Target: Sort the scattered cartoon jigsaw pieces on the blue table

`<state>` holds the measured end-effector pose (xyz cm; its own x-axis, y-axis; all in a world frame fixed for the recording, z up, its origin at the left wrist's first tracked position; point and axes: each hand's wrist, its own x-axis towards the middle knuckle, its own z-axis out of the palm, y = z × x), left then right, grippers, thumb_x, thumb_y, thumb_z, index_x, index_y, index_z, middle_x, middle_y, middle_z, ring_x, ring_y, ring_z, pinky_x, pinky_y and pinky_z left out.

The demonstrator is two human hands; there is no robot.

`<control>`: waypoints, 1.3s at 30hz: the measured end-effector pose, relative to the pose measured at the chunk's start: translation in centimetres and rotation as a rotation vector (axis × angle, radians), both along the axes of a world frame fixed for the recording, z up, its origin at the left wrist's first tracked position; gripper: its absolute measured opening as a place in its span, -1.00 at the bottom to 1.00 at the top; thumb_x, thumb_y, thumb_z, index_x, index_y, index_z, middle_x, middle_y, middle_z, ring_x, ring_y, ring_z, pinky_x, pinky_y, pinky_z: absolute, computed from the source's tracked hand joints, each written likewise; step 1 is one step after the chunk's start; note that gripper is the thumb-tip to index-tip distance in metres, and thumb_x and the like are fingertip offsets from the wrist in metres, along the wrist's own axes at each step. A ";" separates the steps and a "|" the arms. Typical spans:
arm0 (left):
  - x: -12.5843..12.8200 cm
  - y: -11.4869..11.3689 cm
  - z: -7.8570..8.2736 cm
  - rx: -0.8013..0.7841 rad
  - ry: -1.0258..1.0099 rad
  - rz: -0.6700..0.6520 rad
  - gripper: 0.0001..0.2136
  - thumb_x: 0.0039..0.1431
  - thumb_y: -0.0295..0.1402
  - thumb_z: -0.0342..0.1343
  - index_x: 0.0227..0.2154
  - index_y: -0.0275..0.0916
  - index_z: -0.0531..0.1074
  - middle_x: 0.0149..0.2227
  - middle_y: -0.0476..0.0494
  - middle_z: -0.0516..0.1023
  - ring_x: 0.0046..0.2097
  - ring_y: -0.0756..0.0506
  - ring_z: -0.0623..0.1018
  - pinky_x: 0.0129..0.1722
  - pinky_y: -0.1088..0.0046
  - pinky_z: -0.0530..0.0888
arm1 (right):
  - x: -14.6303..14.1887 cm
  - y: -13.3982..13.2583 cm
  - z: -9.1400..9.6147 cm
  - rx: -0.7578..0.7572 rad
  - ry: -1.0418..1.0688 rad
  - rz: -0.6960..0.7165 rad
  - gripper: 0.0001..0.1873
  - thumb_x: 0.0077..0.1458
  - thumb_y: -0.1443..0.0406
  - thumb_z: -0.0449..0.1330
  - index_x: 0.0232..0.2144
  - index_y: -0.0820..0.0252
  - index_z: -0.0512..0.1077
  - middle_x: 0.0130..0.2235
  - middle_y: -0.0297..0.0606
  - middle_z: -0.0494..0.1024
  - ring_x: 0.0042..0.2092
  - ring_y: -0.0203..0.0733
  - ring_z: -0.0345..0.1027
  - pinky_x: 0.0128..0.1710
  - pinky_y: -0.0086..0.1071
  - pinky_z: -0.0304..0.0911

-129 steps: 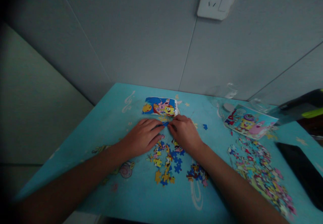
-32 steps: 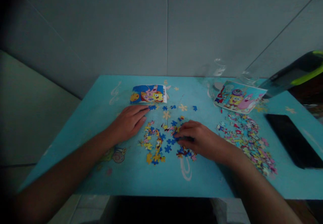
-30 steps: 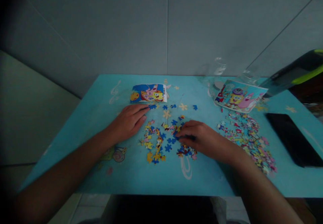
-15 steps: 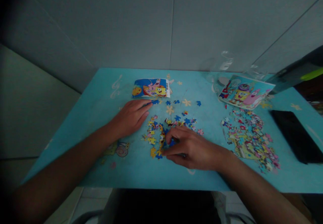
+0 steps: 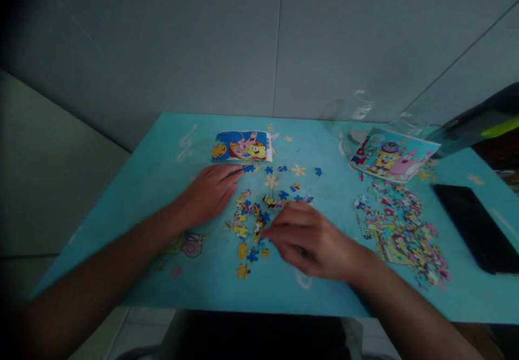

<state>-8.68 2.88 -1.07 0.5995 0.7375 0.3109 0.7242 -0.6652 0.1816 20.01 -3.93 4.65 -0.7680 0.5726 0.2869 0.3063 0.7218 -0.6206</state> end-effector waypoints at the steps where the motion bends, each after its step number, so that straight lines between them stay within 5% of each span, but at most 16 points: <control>1: 0.0 0.0 0.1 -0.005 -0.004 0.001 -0.63 0.37 -0.36 -0.14 0.17 -0.24 0.33 0.18 -0.25 0.39 0.18 -0.23 0.39 0.19 0.01 0.34 | 1.1 0.5 0.3 -0.021 0.054 -0.123 -0.65 0.24 0.37 0.15 0.04 -0.01 0.48 -0.16 -0.21 0.58 -0.15 -0.10 0.44 -0.11 -0.16 0.32; 6: -0.2 0.2 0.1 -0.008 -0.028 -0.007 -0.65 0.37 -0.34 -0.11 0.15 -0.19 0.36 0.15 -0.22 0.42 0.15 -0.24 0.42 0.17 -0.01 0.36 | 7.0 3.0 1.4 0.006 0.229 -0.703 -0.81 0.24 0.29 0.21 -0.14 -0.08 0.57 -0.20 -0.27 0.59 -0.19 -0.14 0.45 -0.14 -0.22 0.32; 12: -0.3 0.5 -0.2 0.011 -0.015 -0.014 -0.64 0.36 -0.33 -0.10 0.16 -0.21 0.36 0.16 -0.24 0.42 0.15 -0.26 0.42 0.18 -0.02 0.36 | 8.8 4.0 1.3 -0.276 -0.218 -0.408 -0.72 0.17 0.12 0.27 -0.08 0.01 0.57 -0.23 -0.29 0.60 -0.27 -0.21 0.45 -0.23 -0.31 0.36; 21: -0.3 0.4 -0.4 0.021 0.004 -0.006 -0.63 0.37 -0.32 -0.09 0.17 -0.24 0.35 0.17 -0.25 0.40 0.17 -0.26 0.39 0.19 -0.01 0.35 | 5.6 2.8 0.8 -0.390 -0.301 -0.150 -0.81 0.18 0.17 0.26 -0.16 0.04 0.57 -0.19 -0.31 0.58 -0.20 -0.22 0.45 -0.17 -0.34 0.36; 39: -0.3 0.3 -0.2 0.006 0.010 -0.010 -0.61 0.36 -0.26 -0.08 0.17 -0.23 0.35 0.19 -0.27 0.36 0.18 -0.28 0.38 0.20 -0.01 0.34 | 8.9 3.6 0.9 -0.359 -0.402 -0.368 -0.68 0.15 0.10 0.23 -0.07 0.02 0.53 -0.19 -0.27 0.56 -0.21 -0.16 0.45 -0.17 -0.32 0.31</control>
<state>-8.97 3.22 -1.25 0.6096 0.7300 0.3090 0.7196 -0.6731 0.1705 28.88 -0.34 5.57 -0.5107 0.8256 -0.2401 0.7526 0.2942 -0.5892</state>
